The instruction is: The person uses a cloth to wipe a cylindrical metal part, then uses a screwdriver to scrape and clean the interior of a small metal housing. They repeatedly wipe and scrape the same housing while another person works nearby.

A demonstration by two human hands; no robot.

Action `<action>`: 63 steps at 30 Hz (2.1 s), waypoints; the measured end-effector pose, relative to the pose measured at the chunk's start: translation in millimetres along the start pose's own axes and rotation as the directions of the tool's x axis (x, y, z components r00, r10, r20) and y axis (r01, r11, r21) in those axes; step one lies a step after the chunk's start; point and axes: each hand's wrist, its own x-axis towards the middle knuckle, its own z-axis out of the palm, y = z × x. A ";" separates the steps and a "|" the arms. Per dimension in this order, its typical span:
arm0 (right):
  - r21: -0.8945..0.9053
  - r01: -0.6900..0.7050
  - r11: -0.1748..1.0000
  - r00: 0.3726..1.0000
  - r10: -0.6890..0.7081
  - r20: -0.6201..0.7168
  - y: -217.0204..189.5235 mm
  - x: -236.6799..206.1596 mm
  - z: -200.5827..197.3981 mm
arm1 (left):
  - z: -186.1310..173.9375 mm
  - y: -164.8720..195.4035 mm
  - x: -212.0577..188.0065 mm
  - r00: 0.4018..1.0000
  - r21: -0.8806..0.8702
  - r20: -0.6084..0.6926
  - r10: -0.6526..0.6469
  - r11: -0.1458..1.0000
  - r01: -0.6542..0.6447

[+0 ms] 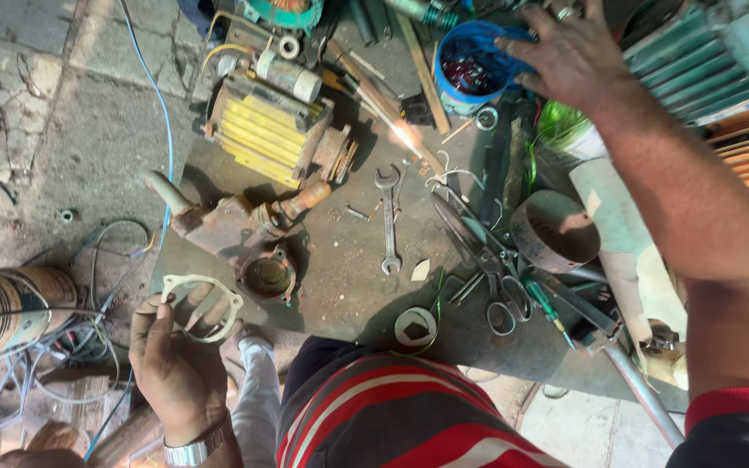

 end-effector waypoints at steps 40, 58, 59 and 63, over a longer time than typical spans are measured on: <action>0.993 -0.116 0.021 0.992 -0.051 0.117 -176.3 -35.1 -121.3 | -31.4 -4.7 -12.8 0.992 -0.076 0.010 0.128 0.989 -0.127; 0.457 -0.175 -0.872 0.922 0.018 0.387 -306.4 -38.9 -92.0 | -33.1 -14.6 -14.6 0.977 0.088 0.146 0.156 0.982 -0.170; 0.458 -0.164 -0.874 0.923 0.028 0.383 -308.0 -41.8 -91.8 | -30.4 -15.2 -14.1 0.974 0.102 0.160 0.158 0.979 -0.176; 0.504 -0.149 -0.851 0.913 0.077 0.401 -315.2 -57.6 -90.0 | -9.3 -20.6 -18.6 0.975 0.176 0.208 0.084 0.977 -0.122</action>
